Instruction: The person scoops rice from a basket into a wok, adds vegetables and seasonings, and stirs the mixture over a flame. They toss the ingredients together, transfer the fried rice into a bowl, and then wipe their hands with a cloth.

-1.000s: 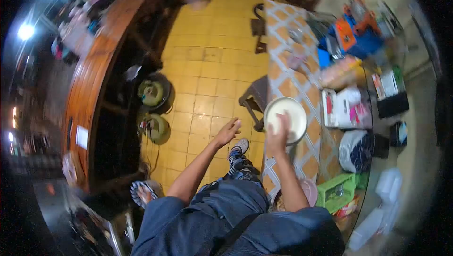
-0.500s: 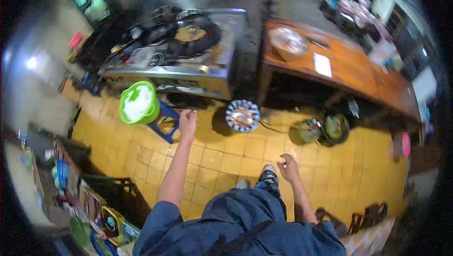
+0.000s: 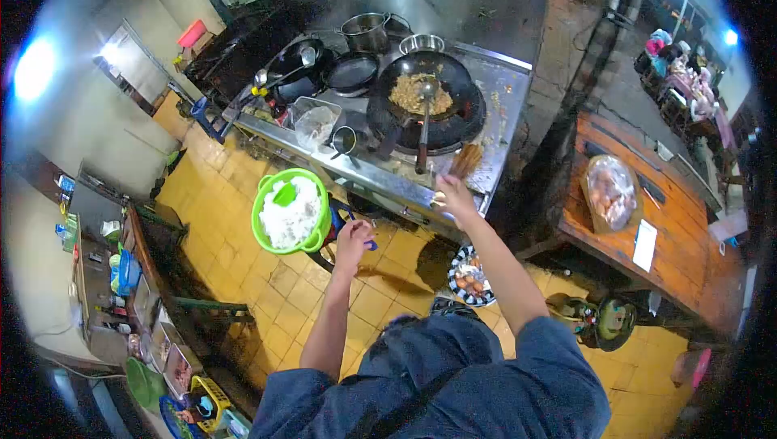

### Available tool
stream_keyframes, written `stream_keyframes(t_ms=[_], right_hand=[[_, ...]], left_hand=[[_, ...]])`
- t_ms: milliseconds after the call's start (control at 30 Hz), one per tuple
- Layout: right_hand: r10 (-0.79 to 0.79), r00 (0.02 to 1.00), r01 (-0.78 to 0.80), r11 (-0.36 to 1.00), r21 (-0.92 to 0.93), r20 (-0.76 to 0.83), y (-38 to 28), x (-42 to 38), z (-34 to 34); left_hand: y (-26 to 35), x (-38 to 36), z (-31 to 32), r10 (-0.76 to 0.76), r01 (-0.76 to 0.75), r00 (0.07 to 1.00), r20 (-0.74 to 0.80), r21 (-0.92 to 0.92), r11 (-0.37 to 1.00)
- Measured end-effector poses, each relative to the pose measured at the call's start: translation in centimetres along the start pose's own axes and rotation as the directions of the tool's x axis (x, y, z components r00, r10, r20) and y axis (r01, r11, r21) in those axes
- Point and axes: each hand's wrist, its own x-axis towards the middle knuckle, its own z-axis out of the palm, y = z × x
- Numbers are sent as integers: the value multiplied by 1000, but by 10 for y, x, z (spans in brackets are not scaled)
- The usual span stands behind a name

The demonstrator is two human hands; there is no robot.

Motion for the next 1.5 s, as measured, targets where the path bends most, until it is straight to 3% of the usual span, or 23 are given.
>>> stream_keyframes(t_ms=[67,167,233,267,300,367,500,533,567,600,633,667,733,800,867,1033,1133,1200,1267,1300,1367,1433,1500], right_hand=[[455,889,-438,806,397,55,-10,52,29],[477,866,-493,757,428,154,21,123,44],[558,772,-629,598,497,305,46,157,33],[466,877,-481,851,212,119,60,166,30],[301,954,-300,944,-139,-16,80,176,26],[-37,997,-12,772,-636,-64,39,150,17],[-212,959,-65,478,-876,-187,-20,142,35],[-104,969,-130,559,-819,-224,-7,157,34],[-92,966,-152,548,-822,-240,8,167,34],[-180,960,-90,530,-843,-216,13,173,38],[-270,944,-26,506,-862,-187,17,178,39],[-96,983,-84,533,-842,-159,21,176,36],[-102,986,-73,437,-896,-130,22,156,23],[-97,990,-67,347,-935,-107,1,134,18],[126,967,-241,162,-957,-223,-68,108,23],[15,901,-419,294,-859,-434,-59,123,37],[-15,921,-355,377,-856,-388,2,150,37],[-124,923,-287,412,-865,-365,18,133,36],[27,969,-246,233,-941,-247,17,87,32],[23,963,-266,237,-934,-269,9,59,28],[78,938,-346,316,-884,-339,-13,-6,26],[-96,924,-291,454,-842,-371,-8,-74,24],[-132,899,-279,560,-780,-417,-4,-126,30]], left_hand=[[10,23,3,14,-15,1000,9,31,999],[24,70,9,60,-63,997,48,64,996],[19,115,11,188,-197,979,79,123,973],[17,136,13,281,-292,956,84,213,932],[19,158,19,264,-281,959,102,215,935],[20,196,26,588,-549,800,121,545,634],[13,270,42,671,-584,727,145,643,495],[17,284,43,334,-421,906,259,616,666],[19,296,45,-54,-201,929,367,621,757],[52,293,50,-251,-145,831,496,629,764],[43,300,52,-260,-143,823,506,626,766],[29,306,55,-363,123,764,533,433,893],[25,307,69,-513,631,568,644,60,774],[21,315,75,-580,711,479,659,96,697],[24,315,80,-616,792,397,681,85,604],[50,309,94,-591,704,538,600,65,707],[47,302,97,-558,500,677,480,257,827],[35,311,84,-342,154,737,583,349,925],[60,286,70,-426,300,678,599,303,904],[84,261,62,-400,159,713,576,422,892],[49,257,24,-398,192,603,691,359,913],[75,193,5,-386,105,692,610,444,890],[57,163,-15,-351,-34,652,672,488,872]])
